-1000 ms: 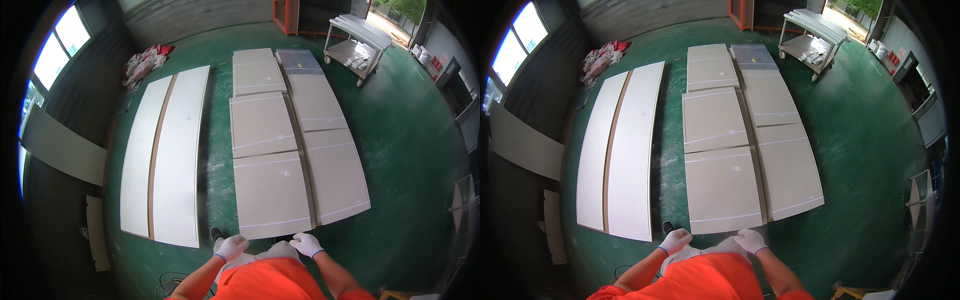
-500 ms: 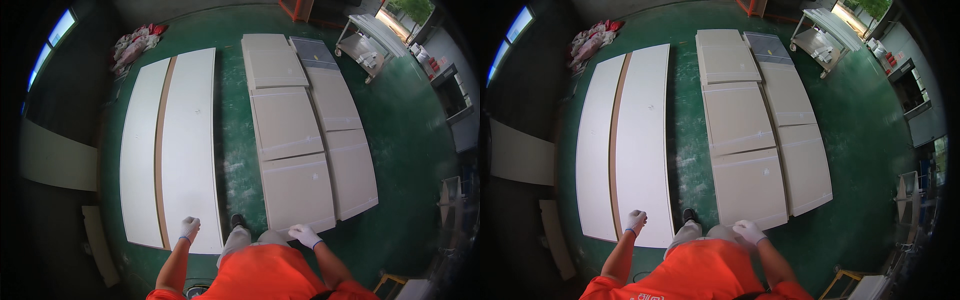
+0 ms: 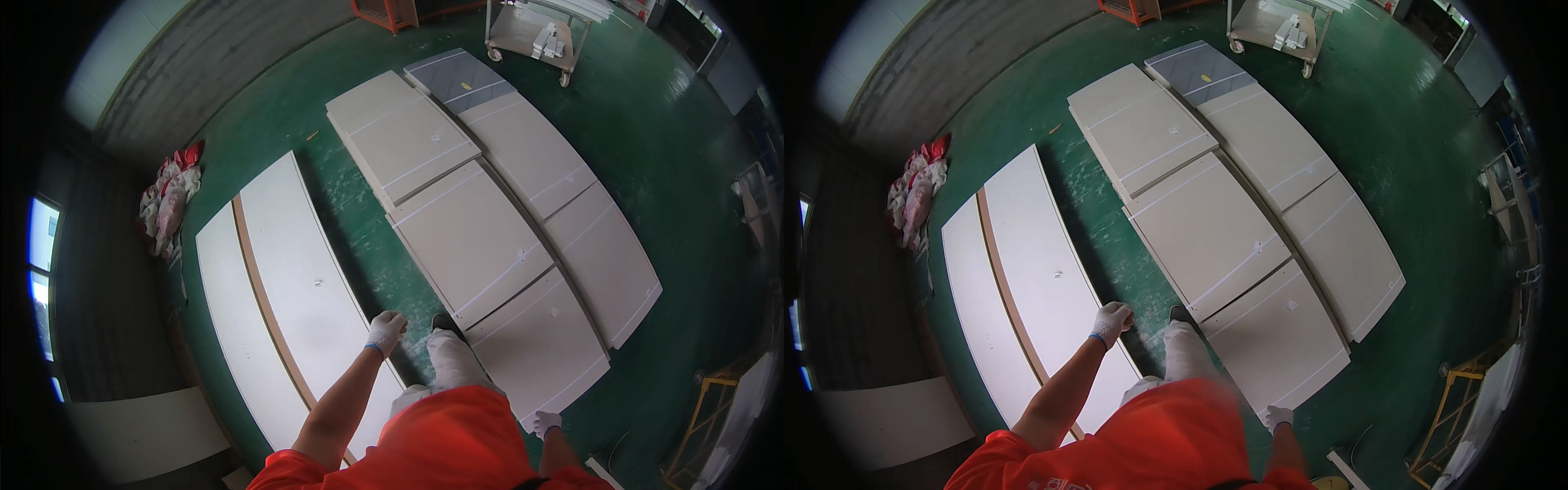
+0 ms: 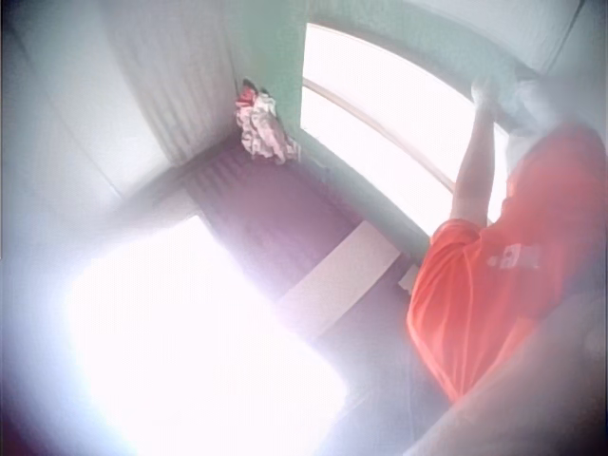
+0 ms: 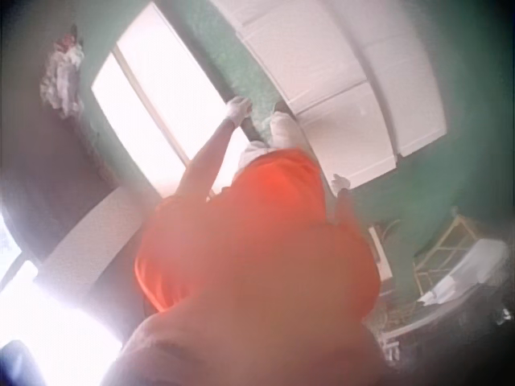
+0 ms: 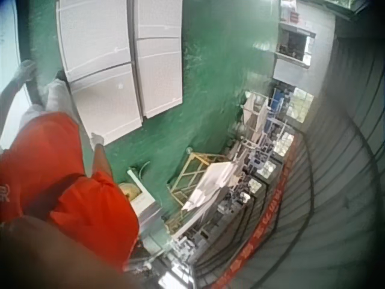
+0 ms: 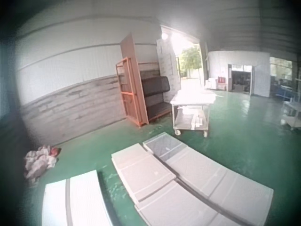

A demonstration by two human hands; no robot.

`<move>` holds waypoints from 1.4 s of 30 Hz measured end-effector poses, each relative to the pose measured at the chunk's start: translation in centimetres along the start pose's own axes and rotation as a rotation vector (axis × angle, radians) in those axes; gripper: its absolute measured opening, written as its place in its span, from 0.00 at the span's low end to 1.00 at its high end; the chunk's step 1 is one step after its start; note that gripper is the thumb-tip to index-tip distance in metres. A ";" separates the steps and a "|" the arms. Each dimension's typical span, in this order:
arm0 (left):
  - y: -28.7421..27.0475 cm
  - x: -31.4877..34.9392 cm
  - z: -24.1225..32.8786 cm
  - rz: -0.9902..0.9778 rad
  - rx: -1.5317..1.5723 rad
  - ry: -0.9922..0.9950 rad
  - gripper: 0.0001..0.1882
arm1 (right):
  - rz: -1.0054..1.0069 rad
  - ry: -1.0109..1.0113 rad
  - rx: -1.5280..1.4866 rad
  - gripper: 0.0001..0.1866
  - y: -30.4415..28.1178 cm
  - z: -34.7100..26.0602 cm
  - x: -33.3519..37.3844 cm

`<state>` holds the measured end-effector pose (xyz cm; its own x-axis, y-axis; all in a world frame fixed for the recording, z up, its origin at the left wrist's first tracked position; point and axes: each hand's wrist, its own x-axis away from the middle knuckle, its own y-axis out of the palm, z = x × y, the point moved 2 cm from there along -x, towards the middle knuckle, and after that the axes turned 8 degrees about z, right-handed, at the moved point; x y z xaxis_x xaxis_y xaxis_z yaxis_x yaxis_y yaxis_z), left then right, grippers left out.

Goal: The person moves white furniture panels from a floor stack to a large white work table, then takes one panel and places it onto a metal machine surface to apply a white strip along its edge.

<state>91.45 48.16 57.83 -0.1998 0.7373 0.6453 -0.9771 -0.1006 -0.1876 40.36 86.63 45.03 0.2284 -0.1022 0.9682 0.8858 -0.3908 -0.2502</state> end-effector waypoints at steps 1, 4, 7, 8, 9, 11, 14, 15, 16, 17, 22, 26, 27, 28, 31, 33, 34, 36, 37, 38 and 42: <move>-0.6 -3.3 -0.8 -0.051 -0.089 -0.033 0.10 | -0.089 -0.012 -0.044 0.06 4.6 -2.2 1.2; -0.5 -11.3 0.7 -0.092 0.068 -0.166 0.11 | -0.034 -0.551 0.426 0.14 17.6 -13.7 13.2; -1.6 -20.1 4.6 -0.075 0.140 -0.313 0.09 | 0.117 -1.144 0.872 0.25 25.1 -24.3 20.0; -2.0 -23.5 5.1 -0.049 0.126 -0.304 0.09 | 0.134 -1.269 0.753 0.25 26.5 -27.5 22.4; -2.9 -27.2 5.2 -0.027 0.103 -0.295 0.09 | 0.141 -1.154 0.533 0.24 27.8 -29.2 22.2; -5.5 -35.3 1.8 -0.136 -0.232 -0.296 0.12 | 0.147 -0.963 0.037 0.23 30.7 -33.0 21.5; -7.0 -45.0 7.5 -0.214 -0.611 -0.159 0.16 | 0.345 -0.779 -0.071 0.23 33.5 -35.1 20.4; -7.8 -47.6 10.3 -0.220 -0.695 -0.117 0.16 | 0.418 -0.750 0.026 0.24 35.1 -34.6 20.1; -8.2 -48.6 15.2 -0.214 -0.707 -0.081 0.17 | 0.492 -0.720 0.132 0.24 37.0 -34.8 20.3; -8.5 -49.6 19.5 -0.201 -0.709 -0.038 0.17 | 0.422 -0.738 0.239 0.25 39.2 -36.3 20.6; -12.3 -64.7 30.3 -0.117 -0.869 0.386 0.19 | 0.294 -0.717 0.475 0.31 51.2 -49.7 22.3; -11.7 -79.2 34.2 0.045 -1.103 0.524 0.23 | 0.265 -0.989 0.302 0.35 63.2 -57.1 11.2; -11.3 -82.6 34.7 0.053 -1.166 0.552 0.23 | 0.233 -0.907 0.218 0.35 67.1 -58.7 9.6; -10.4 -86.2 35.2 0.042 -1.206 0.576 0.24 | 0.208 -0.830 0.128 0.36 71.4 -61.7 9.0; -5.8 -98.0 38.8 0.053 -1.269 0.691 0.26 | 0.198 -0.831 -0.063 0.36 82.8 -68.7 3.6; -1.7 -105.3 40.9 0.062 -1.192 0.791 0.28 | 0.267 -0.718 -0.243 0.39 89.7 -71.8 -0.3; -0.4 -108.3 41.5 0.076 -1.141 0.906 0.27 | 0.332 -0.579 -0.374 0.41 92.4 -74.7 -1.4; -0.5 -114.0 41.4 0.096 -1.169 0.919 0.29 | 0.442 -0.472 -0.268 0.46 95.7 -80.1 -0.2; 0.5 -115.2 40.9 0.092 -1.190 0.906 0.30 | 0.458 -0.461 -0.327 0.47 96.7 -81.3 -1.4; 0.9 -115.6 40.2 0.081 -1.210 0.838 0.30 | 0.470 -0.454 -0.386 0.47 97.5 -81.9 -2.8; 1.4 -116.0 38.3 0.098 -1.195 0.656 0.31 | 0.786 -0.359 -0.260 0.50 101.6 -83.0 -4.8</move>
<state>110.47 -63.08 11.10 0.1343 0.9729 0.1884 -0.2358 0.2160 -0.9475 95.77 -28.56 14.87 0.8803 -0.1523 0.4493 0.3120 -0.5274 -0.7902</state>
